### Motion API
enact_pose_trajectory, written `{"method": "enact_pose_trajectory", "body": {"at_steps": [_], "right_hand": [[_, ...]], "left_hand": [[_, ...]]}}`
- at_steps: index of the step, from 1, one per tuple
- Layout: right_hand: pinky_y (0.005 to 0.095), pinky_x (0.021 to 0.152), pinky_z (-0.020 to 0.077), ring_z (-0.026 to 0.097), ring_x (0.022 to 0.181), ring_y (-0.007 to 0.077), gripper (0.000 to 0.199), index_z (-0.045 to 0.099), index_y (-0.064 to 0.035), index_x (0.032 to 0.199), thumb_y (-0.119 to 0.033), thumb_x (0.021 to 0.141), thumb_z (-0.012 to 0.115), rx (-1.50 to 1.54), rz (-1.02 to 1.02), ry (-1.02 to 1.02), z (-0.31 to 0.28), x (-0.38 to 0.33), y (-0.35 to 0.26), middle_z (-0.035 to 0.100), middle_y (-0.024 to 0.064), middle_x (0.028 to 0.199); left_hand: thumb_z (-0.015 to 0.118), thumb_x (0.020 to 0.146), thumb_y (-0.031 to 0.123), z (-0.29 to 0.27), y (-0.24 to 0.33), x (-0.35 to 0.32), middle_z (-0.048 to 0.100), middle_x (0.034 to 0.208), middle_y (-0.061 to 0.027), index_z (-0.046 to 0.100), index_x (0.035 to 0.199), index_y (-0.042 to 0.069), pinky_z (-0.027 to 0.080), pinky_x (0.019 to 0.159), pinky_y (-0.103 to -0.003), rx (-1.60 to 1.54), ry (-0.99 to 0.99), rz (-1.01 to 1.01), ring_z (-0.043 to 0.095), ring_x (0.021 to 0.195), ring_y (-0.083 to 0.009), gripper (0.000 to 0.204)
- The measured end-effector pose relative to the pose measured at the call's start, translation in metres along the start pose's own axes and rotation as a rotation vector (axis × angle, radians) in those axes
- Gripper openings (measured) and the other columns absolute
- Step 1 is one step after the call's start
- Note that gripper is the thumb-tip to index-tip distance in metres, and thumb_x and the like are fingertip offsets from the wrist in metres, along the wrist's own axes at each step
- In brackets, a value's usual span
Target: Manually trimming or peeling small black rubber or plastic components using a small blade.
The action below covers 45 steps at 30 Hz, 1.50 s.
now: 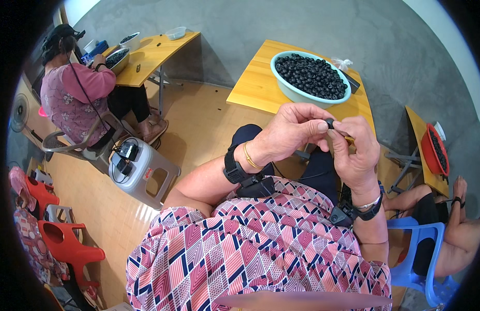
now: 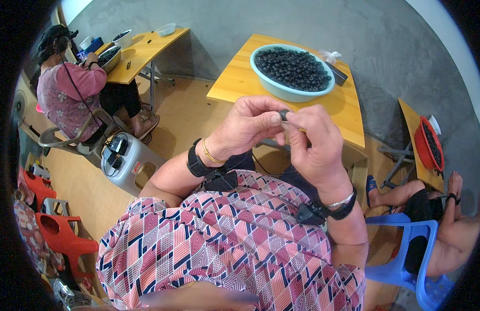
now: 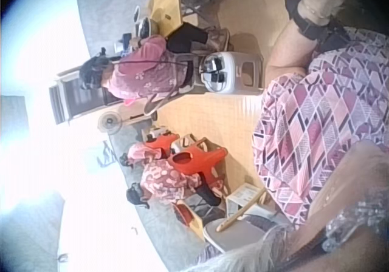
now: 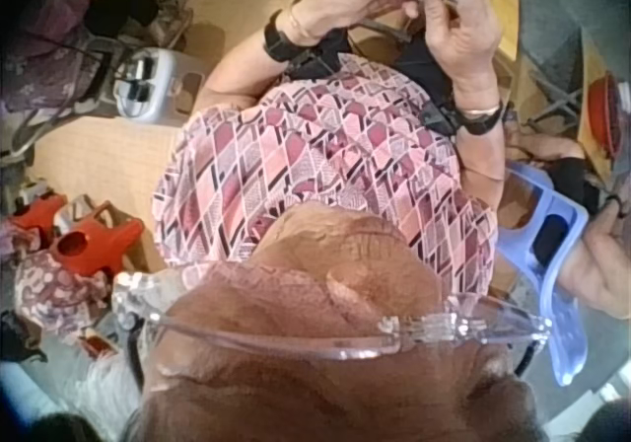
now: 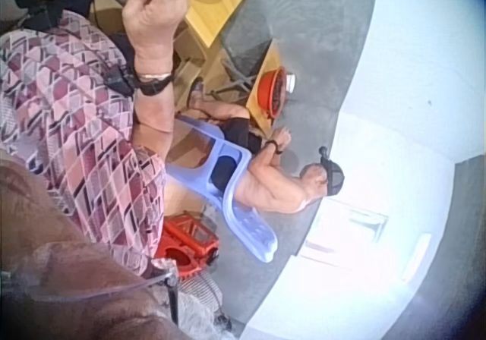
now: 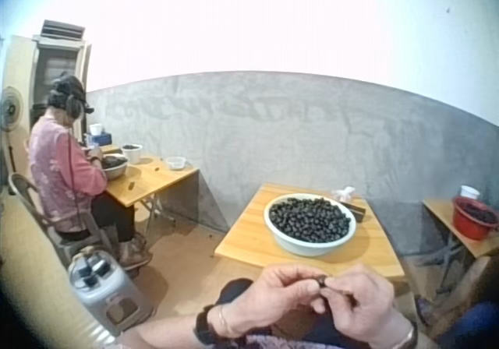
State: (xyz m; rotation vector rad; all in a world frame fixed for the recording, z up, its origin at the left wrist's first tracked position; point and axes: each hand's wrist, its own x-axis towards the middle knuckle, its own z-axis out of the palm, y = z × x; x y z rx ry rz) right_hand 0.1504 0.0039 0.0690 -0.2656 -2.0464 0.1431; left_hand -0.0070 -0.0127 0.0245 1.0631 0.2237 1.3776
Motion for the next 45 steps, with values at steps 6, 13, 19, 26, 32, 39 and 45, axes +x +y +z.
{"method": "enact_pose_trajectory", "body": {"at_steps": [6, 13, 19, 26, 32, 39, 45], "right_hand": [[0.0299, 0.048, 0.0431, 0.055, 0.059, 0.0239, 0.018, 0.053, -0.0031, 0.086, 0.004, 0.073, 0.062, -0.094, -0.071, -0.004, 0.001, -0.0011, 0.0014, 0.053, 0.0109, 0.075], [0.0301, 0.049, 0.044, 0.056, 0.06, 0.0249, 0.02, 0.052, -0.0036, 0.09, 0.002, 0.074, 0.061, -0.11, -0.144, -0.003, 0.0029, -0.001, 0.0058, 0.054, 0.0108, 0.076], [0.0304, 0.05, 0.0444, 0.057, 0.062, 0.0241, 0.021, 0.053, -0.0037, 0.093, 0.002, 0.074, 0.062, -0.085, -0.038, 0.017, 0.0034, -0.0037, 0.0024, 0.055, 0.01, 0.077], [0.0307, 0.052, 0.0454, 0.057, 0.062, 0.0243, 0.023, 0.053, -0.0038, 0.092, 0.005, 0.073, 0.061, -0.13, -0.127, 0.04, 0.0052, -0.0043, 0.0042, 0.055, 0.011, 0.076], [0.0305, 0.05, 0.0453, 0.057, 0.061, 0.0238, 0.025, 0.053, -0.0033, 0.093, 0.006, 0.072, 0.061, -0.144, -0.176, 0.037, 0.0057, -0.005, 0.0068, 0.055, 0.0105, 0.076], [0.0305, 0.049, 0.045, 0.056, 0.06, 0.0232, 0.025, 0.052, -0.0032, 0.094, 0.007, 0.072, 0.06, -0.14, -0.175, 0.028, 0.0066, -0.0052, 0.0039, 0.055, 0.0099, 0.076], [0.0326, 0.05, 0.0444, 0.056, 0.061, 0.0258, 0.026, 0.052, -0.0027, 0.093, 0.006, 0.07, 0.061, -0.165, -0.175, 0.024, 0.0075, -0.0064, 0.0068, 0.054, 0.0106, 0.075]], "left_hand": [[0.055, 0.084, 0.007, -0.0009, 0.001, 0.0006, 0.061, 0.09, -0.0152, 0.055, 0.102, -0.006, 0.054, 0.066, -0.028, 0.0, -0.006, 0.016, 0.062, 0.072, -0.0197, 0.021], [0.055, 0.085, 0.008, -0.0015, -0.0001, 0.0034, 0.061, 0.09, -0.0148, 0.055, 0.102, -0.005, 0.053, 0.066, -0.028, -0.032, -0.027, 0.035, 0.062, 0.072, -0.0194, 0.022], [0.054, 0.086, 0.009, -0.0006, 0.0018, 0.0011, 0.061, 0.089, -0.0145, 0.054, 0.103, -0.005, 0.053, 0.066, -0.028, -0.023, -0.056, 0.03, 0.062, 0.071, -0.0194, 0.022], [0.053, 0.086, 0.01, 0.0014, 0.0005, -0.0001, 0.061, 0.088, -0.0138, 0.054, 0.103, -0.004, 0.053, 0.065, -0.028, -0.037, -0.045, 0.03, 0.062, 0.071, -0.019, 0.022], [0.053, 0.086, 0.01, -0.0002, -0.0029, 0.0016, 0.061, 0.091, -0.0129, 0.054, 0.102, -0.004, 0.053, 0.067, -0.029, -0.047, -0.046, 0.05, 0.061, 0.076, -0.0182, 0.022], [0.053, 0.087, 0.011, 0.0004, -0.004, -0.0001, 0.061, 0.091, -0.0124, 0.053, 0.103, -0.004, 0.053, 0.067, -0.028, -0.05, -0.037, 0.049, 0.061, 0.077, -0.0176, 0.022], [0.052, 0.087, 0.012, -0.0014, -0.006, 0.0001, 0.061, 0.09, -0.0117, 0.053, 0.102, -0.004, 0.053, 0.067, -0.028, -0.086, -0.051, 0.033, 0.061, 0.076, -0.0173, 0.022]]}}
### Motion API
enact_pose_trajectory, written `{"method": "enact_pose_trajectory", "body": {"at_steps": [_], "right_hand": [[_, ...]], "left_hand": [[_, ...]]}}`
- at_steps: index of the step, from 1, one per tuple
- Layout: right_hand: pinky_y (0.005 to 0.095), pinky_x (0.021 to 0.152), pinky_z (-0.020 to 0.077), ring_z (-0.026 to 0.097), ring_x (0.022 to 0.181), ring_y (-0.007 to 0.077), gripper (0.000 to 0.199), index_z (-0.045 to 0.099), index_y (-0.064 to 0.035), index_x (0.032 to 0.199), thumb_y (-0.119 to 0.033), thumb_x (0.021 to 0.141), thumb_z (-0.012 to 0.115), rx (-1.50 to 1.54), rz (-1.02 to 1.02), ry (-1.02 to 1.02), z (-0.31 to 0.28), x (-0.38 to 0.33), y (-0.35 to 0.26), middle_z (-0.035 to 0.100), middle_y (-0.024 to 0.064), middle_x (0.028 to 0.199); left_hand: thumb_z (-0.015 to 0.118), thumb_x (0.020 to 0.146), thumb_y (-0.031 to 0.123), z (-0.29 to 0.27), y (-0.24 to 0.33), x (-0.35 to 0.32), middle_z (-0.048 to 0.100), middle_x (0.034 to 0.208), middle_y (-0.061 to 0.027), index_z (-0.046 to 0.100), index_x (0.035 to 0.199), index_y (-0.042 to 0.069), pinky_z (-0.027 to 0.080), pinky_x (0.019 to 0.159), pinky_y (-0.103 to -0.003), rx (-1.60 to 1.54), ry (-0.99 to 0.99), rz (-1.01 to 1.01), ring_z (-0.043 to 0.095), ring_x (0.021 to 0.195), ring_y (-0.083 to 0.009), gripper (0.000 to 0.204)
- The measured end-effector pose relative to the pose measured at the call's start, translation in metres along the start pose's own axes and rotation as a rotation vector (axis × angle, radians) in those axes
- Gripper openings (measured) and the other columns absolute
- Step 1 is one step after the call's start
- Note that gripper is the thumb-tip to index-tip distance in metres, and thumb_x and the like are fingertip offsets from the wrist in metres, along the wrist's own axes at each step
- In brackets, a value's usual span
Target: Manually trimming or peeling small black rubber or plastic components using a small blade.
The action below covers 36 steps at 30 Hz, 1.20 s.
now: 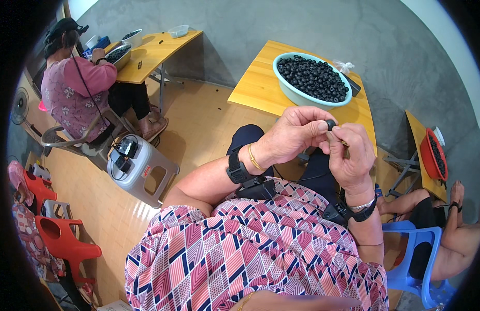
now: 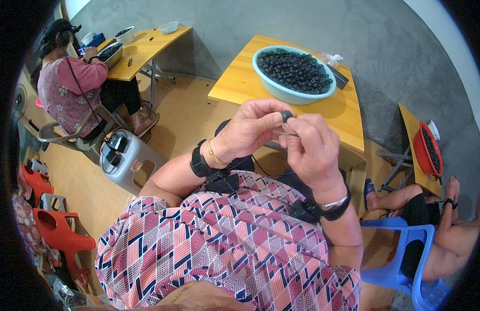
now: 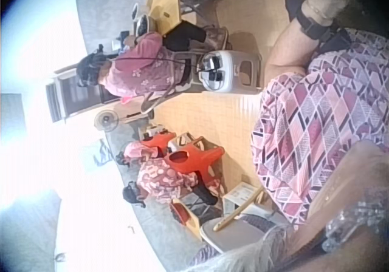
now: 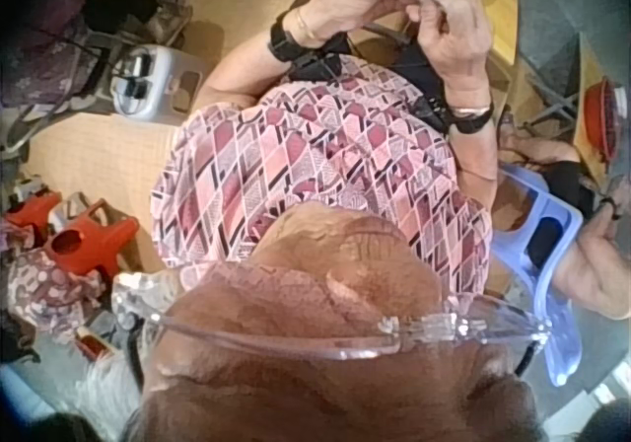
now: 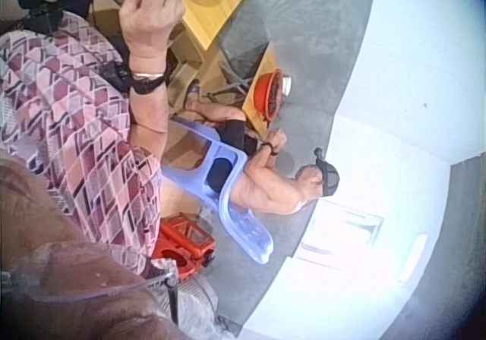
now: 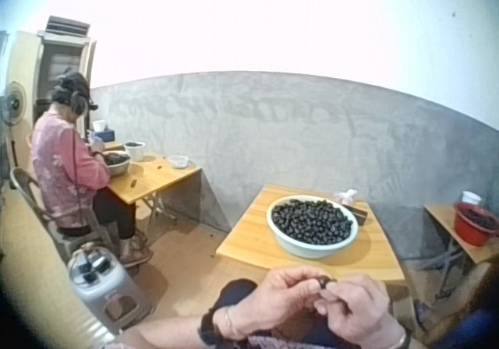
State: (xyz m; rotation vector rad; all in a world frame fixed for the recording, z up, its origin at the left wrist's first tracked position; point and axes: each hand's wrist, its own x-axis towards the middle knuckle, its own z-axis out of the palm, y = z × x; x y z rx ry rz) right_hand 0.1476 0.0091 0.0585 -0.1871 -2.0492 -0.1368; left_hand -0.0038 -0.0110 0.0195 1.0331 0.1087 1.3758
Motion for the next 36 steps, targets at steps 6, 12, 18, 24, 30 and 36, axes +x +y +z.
{"method": "enact_pose_trajectory", "body": {"at_steps": [6, 12, 18, 24, 30, 36], "right_hand": [[0.0327, 0.049, 0.0436, 0.055, 0.061, 0.0266, 0.023, 0.051, -0.0033, 0.09, 0.004, 0.071, 0.061, -0.018, -0.038, -0.035, -0.002, -0.001, 0.0, 0.054, 0.0104, 0.075], [0.0283, 0.052, 0.0427, 0.054, 0.059, 0.0201, 0.012, 0.05, -0.001, 0.089, -0.008, 0.083, 0.057, 0.127, 0.307, -0.034, -0.007, -0.004, -0.004, 0.053, 0.01, 0.072], [0.023, 0.053, 0.0405, 0.052, 0.059, 0.0109, 0.017, 0.053, -0.0001, 0.091, -0.015, 0.092, 0.044, 0.351, 0.567, -0.123, -0.009, 0.002, -0.007, 0.056, 0.0065, 0.07], [0.0222, 0.053, 0.0405, 0.052, 0.058, 0.0091, 0.021, 0.055, -0.0001, 0.09, -0.018, 0.093, 0.043, 0.368, 0.627, -0.157, -0.009, 0.006, -0.008, 0.056, 0.0041, 0.065], [0.0225, 0.051, 0.0391, 0.05, 0.056, 0.0088, 0.022, 0.055, -0.0007, 0.087, -0.018, 0.093, 0.043, 0.344, 0.641, -0.18, -0.008, 0.005, -0.004, 0.054, 0.0034, 0.062], [0.023, 0.05, 0.0383, 0.048, 0.055, 0.0089, 0.022, 0.054, -0.0006, 0.085, -0.018, 0.093, 0.044, 0.322, 0.661, -0.196, -0.007, 0.006, -0.006, 0.053, 0.0027, 0.06]], "left_hand": [[0.053, 0.087, 0.013, 0.0, -0.001, 0.0, 0.061, 0.088, -0.0106, 0.054, 0.101, -0.003, 0.053, 0.066, -0.028, -0.055, 0.015, -0.015, 0.061, 0.073, -0.0167, 0.022], [0.053, 0.087, 0.013, 0.0, 0.0, 0.002, 0.054, 0.077, -0.0059, 0.056, 0.099, -0.003, 0.052, 0.064, -0.027, -0.075, 0.002, -0.014, 0.055, 0.069, -0.0137, 0.02], [0.05, 0.088, 0.009, 0.0, -0.002, 0.003, 0.05, 0.074, -0.0034, 0.056, 0.098, -0.003, 0.053, 0.064, -0.027, -0.055, 0.021, -0.003, 0.051, 0.065, -0.0104, 0.017], [0.05, 0.088, 0.011, -0.003, -0.002, 0.003, 0.052, 0.079, -0.0054, 0.054, 0.104, -0.003, 0.05, 0.067, -0.028, -0.006, -0.013, 0.017, 0.054, 0.071, -0.0139, 0.021], [0.049, 0.089, 0.009, -0.006, -0.001, 0.004, 0.057, 0.088, -0.009, 0.053, 0.105, -0.003, 0.05, 0.07, -0.027, 0.093, 0.007, 0.008, 0.058, 0.073, -0.0156, 0.021], [0.047, 0.089, 0.007, -0.006, 0.0, 0.003, 0.058, 0.092, -0.0103, 0.052, 0.106, -0.004, 0.051, 0.073, -0.027, 0.128, 0.017, 0.005, 0.06, 0.076, -0.0166, 0.02]]}}
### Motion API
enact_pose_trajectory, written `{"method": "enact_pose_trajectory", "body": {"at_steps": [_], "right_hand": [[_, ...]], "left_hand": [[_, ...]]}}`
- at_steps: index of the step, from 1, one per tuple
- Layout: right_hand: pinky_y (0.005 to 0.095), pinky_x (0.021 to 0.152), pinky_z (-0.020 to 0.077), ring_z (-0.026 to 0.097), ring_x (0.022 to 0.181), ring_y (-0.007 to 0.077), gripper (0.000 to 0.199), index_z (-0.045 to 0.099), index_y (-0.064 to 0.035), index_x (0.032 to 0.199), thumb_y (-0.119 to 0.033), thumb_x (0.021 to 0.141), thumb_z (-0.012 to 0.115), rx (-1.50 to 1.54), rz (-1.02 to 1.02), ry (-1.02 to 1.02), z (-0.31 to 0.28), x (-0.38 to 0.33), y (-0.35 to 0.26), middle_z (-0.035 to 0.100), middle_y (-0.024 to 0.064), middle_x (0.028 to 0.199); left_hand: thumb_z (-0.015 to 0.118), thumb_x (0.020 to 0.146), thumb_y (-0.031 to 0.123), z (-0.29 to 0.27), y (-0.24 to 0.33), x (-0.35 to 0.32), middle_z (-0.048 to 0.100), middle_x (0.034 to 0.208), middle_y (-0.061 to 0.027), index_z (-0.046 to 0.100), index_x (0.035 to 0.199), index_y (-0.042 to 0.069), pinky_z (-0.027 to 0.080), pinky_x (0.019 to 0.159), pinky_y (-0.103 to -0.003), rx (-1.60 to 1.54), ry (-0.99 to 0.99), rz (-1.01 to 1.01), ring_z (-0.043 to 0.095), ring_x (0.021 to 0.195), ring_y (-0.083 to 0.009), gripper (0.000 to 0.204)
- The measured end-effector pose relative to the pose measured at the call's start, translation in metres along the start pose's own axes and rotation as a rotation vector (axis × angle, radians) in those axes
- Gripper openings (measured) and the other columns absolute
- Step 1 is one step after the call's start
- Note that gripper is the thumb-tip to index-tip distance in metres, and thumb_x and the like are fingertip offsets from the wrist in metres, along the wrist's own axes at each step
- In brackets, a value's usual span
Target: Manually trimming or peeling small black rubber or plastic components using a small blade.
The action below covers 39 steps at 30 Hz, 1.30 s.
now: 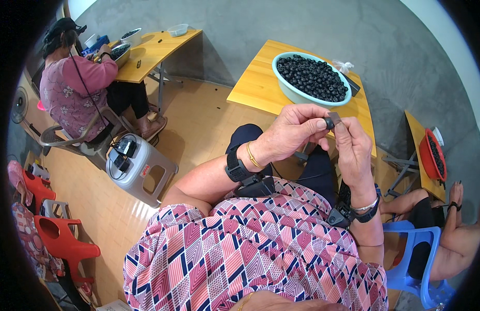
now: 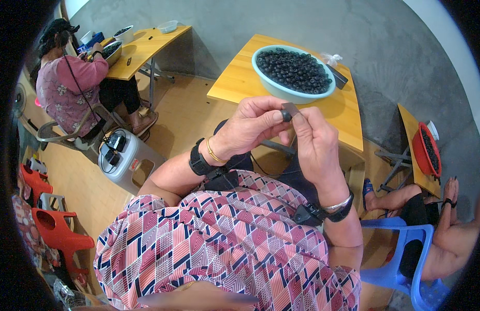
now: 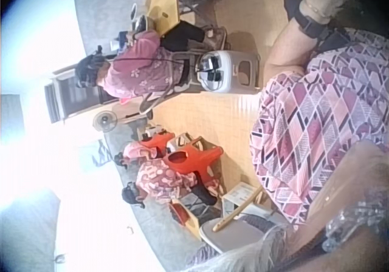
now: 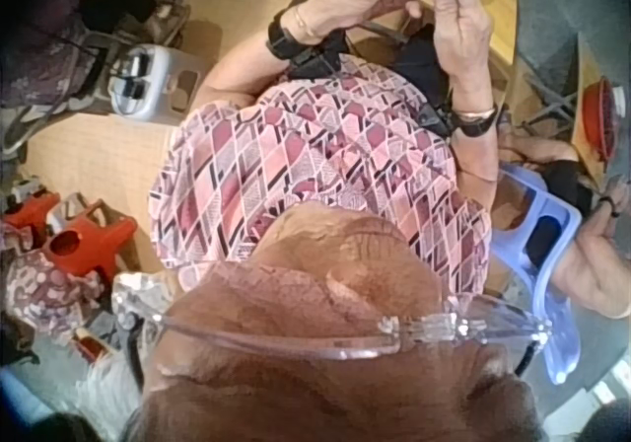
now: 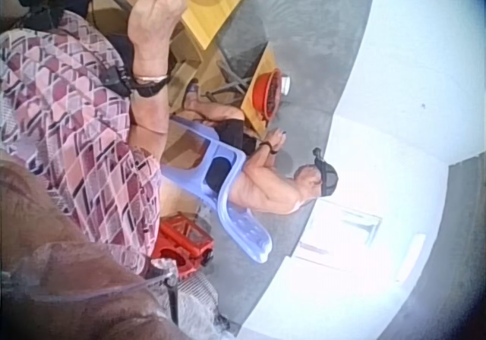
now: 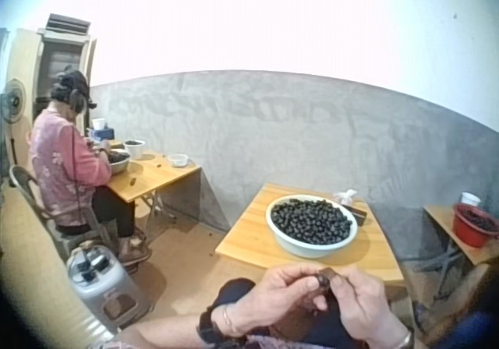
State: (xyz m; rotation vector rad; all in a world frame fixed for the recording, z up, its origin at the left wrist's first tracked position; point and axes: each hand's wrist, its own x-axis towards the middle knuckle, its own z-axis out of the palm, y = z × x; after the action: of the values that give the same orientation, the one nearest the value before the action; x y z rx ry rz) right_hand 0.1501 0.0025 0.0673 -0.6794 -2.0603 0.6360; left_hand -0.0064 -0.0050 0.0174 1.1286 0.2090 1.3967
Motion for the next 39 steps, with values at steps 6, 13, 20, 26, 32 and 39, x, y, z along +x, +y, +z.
{"method": "enact_pose_trajectory", "body": {"at_steps": [6, 13, 20, 26, 32, 39], "right_hand": [[0.0234, 0.05, 0.0378, 0.047, 0.054, 0.0091, 0.023, 0.054, -0.001, 0.083, -0.019, 0.093, 0.044, 0.019, -0.013, -0.005, 0.0, 0.001, 0.002, 0.052, 0.0026, 0.059], [0.0231, 0.049, 0.0369, 0.045, 0.054, 0.0085, 0.024, 0.053, -0.0012, 0.081, -0.019, 0.093, 0.044, 0.032, 0.002, -0.027, -0.002, 0.0, 0.001, 0.052, 0.0023, 0.06], [0.0232, 0.05, 0.0368, 0.046, 0.054, 0.0091, 0.023, 0.053, -0.0014, 0.079, -0.018, 0.092, 0.044, 0.038, 0.017, -0.054, 0.0, -0.002, -0.003, 0.053, 0.0024, 0.061], [0.0262, 0.052, 0.0391, 0.048, 0.056, 0.013, 0.02, 0.051, -0.0008, 0.077, -0.014, 0.091, 0.046, -0.026, -0.04, -0.079, 0.002, -0.005, 0.0, 0.052, 0.0054, 0.063], [0.0267, 0.053, 0.0394, 0.049, 0.056, 0.0154, 0.018, 0.051, -0.0007, 0.077, -0.013, 0.089, 0.048, -0.045, -0.129, -0.033, 0.007, -0.01, 0.005, 0.052, 0.0062, 0.062], [0.0264, 0.054, 0.0409, 0.052, 0.059, 0.0144, 0.014, 0.052, -0.0005, 0.082, -0.012, 0.089, 0.049, 0.063, 0.097, -0.018, -0.002, -0.012, 0.016, 0.055, 0.006, 0.066]], "left_hand": [[0.046, 0.089, 0.006, 0.001, 0.002, 0.001, 0.057, 0.094, -0.011, 0.052, 0.106, -0.005, 0.051, 0.074, -0.027, 0.014, -0.001, 0.004, 0.06, 0.076, -0.0168, 0.02], [0.046, 0.089, 0.006, 0.001, 0.001, 0.002, 0.057, 0.095, -0.0113, 0.051, 0.106, -0.005, 0.051, 0.074, -0.027, -0.025, -0.007, 0.01, 0.06, 0.076, -0.0177, 0.02], [0.046, 0.089, 0.006, -0.002, 0.0, 0.0, 0.058, 0.093, -0.0122, 0.051, 0.105, -0.005, 0.051, 0.073, -0.027, 0.042, 0.014, 0.007, 0.06, 0.075, -0.0185, 0.02], [0.048, 0.087, 0.004, 0.008, 0.007, -0.002, 0.06, 0.087, -0.0083, 0.055, 0.101, -0.005, 0.05, 0.069, -0.024, 0.232, 0.13, 0.022, 0.06, 0.075, -0.0132, 0.017], [0.05, 0.087, 0.005, 0.009, 0.007, -0.004, 0.059, 0.086, -0.007, 0.056, 0.1, -0.006, 0.051, 0.066, -0.023, 0.199, 0.108, 0.012, 0.059, 0.074, -0.0115, 0.018], [0.053, 0.087, 0.009, -0.004, 0.001, 0.001, 0.059, 0.09, -0.0093, 0.055, 0.103, -0.004, 0.054, 0.067, -0.027, -0.15, 0.057, 0.003, 0.06, 0.076, -0.0148, 0.021]]}}
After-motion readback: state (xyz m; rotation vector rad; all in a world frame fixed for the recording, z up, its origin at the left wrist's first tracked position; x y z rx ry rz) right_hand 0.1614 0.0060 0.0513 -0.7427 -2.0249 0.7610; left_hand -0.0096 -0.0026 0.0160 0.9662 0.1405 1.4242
